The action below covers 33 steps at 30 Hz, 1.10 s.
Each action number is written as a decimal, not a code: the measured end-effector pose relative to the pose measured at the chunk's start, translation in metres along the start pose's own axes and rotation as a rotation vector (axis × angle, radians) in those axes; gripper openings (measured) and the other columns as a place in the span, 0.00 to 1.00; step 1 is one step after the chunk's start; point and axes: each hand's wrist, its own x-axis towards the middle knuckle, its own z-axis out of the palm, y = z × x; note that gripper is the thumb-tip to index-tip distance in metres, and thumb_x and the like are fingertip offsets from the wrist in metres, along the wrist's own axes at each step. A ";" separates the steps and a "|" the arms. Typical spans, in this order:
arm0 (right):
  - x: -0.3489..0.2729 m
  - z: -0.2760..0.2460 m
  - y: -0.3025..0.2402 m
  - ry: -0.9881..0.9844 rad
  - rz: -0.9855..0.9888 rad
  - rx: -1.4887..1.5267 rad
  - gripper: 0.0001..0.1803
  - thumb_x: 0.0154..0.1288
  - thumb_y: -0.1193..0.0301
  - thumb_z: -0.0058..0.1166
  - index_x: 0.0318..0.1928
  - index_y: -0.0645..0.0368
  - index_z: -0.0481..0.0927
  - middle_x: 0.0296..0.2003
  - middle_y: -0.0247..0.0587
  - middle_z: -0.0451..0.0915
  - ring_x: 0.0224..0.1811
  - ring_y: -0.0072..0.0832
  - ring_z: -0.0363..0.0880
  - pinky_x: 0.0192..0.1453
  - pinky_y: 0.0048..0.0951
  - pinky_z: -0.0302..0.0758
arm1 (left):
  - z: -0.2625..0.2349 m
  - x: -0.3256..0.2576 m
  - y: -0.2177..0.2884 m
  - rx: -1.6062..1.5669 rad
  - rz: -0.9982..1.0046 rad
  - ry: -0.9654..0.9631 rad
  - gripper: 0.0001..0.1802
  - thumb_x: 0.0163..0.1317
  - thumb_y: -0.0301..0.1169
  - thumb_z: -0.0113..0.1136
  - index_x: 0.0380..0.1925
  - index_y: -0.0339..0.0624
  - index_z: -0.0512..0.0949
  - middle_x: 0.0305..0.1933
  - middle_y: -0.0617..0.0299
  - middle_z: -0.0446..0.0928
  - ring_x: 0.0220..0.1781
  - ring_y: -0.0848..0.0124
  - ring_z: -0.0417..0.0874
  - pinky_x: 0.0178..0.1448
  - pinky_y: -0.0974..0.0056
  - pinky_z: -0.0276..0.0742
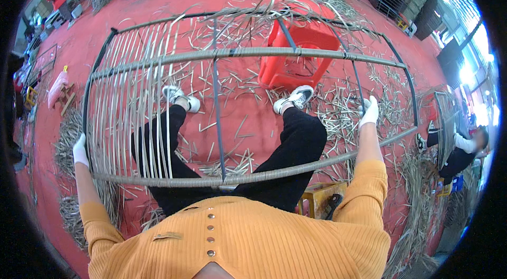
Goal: The person sits on the floor and weaves thin bamboo strips through a metal chair frame. They use a pneumatic staple gun to secure the strips in place, repeatedly threading and fastening the material to build up the chair seat.
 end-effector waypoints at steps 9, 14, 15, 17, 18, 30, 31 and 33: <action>0.038 -0.026 -0.005 -0.117 -0.069 -0.006 0.19 0.72 0.52 0.57 0.44 0.56 0.81 0.30 0.34 0.81 0.27 0.21 0.77 0.25 0.22 0.70 | 0.008 -0.050 -0.058 -0.118 -0.139 0.019 0.32 0.71 0.51 0.61 0.61 0.35 0.78 0.59 0.60 0.81 0.54 0.66 0.82 0.58 0.61 0.75; 0.073 -0.036 0.011 -0.089 0.003 -0.048 0.17 0.73 0.55 0.57 0.42 0.57 0.82 0.32 0.34 0.82 0.29 0.25 0.79 0.30 0.27 0.75 | 0.006 -0.113 -0.045 -0.073 -0.075 0.037 0.24 0.76 0.51 0.53 0.52 0.43 0.81 0.45 0.64 0.81 0.44 0.73 0.79 0.48 0.65 0.72; 0.071 -0.027 0.013 -0.005 0.044 -0.059 0.18 0.72 0.54 0.57 0.42 0.58 0.83 0.33 0.34 0.83 0.31 0.27 0.81 0.32 0.30 0.77 | 0.007 -0.121 -0.041 0.012 0.012 0.072 0.22 0.76 0.51 0.52 0.48 0.45 0.82 0.40 0.66 0.80 0.39 0.75 0.76 0.44 0.66 0.70; 0.051 0.006 0.009 0.139 -0.223 -0.537 0.16 0.70 0.60 0.57 0.48 0.59 0.86 0.39 0.39 0.86 0.42 0.36 0.84 0.49 0.39 0.79 | 0.011 -0.134 -0.037 0.144 0.002 0.169 0.21 0.76 0.53 0.52 0.42 0.47 0.79 0.34 0.72 0.70 0.33 0.79 0.66 0.39 0.68 0.63; 0.033 0.030 0.003 0.282 -0.422 -0.873 0.16 0.70 0.62 0.58 0.50 0.58 0.86 0.40 0.41 0.87 0.45 0.38 0.84 0.53 0.39 0.78 | 0.013 -0.139 -0.037 0.176 -0.001 0.153 0.21 0.76 0.52 0.52 0.46 0.45 0.78 0.37 0.70 0.72 0.36 0.77 0.68 0.41 0.68 0.65; -0.216 0.355 -0.017 -0.716 -1.377 -1.168 0.16 0.71 0.58 0.53 0.29 0.52 0.85 0.27 0.44 0.84 0.34 0.44 0.85 0.37 0.46 0.76 | 0.039 -0.172 -0.031 0.142 -0.034 0.232 0.27 0.78 0.49 0.49 0.55 0.33 0.76 0.51 0.56 0.78 0.51 0.64 0.76 0.61 0.59 0.71; -0.218 0.356 -0.011 -0.662 -1.329 -1.054 0.17 0.70 0.59 0.54 0.25 0.52 0.83 0.23 0.42 0.82 0.30 0.43 0.83 0.36 0.46 0.74 | 0.044 -0.168 -0.019 0.003 -0.049 0.294 0.26 0.77 0.46 0.52 0.56 0.30 0.75 0.52 0.55 0.79 0.54 0.65 0.77 0.63 0.60 0.71; -0.219 0.355 -0.004 -0.618 -1.405 -0.913 0.17 0.69 0.60 0.55 0.23 0.52 0.83 0.22 0.41 0.81 0.28 0.43 0.81 0.35 0.47 0.72 | 0.066 -0.148 0.015 0.500 0.227 0.475 0.22 0.75 0.38 0.57 0.58 0.29 0.74 0.52 0.55 0.79 0.56 0.64 0.77 0.64 0.61 0.72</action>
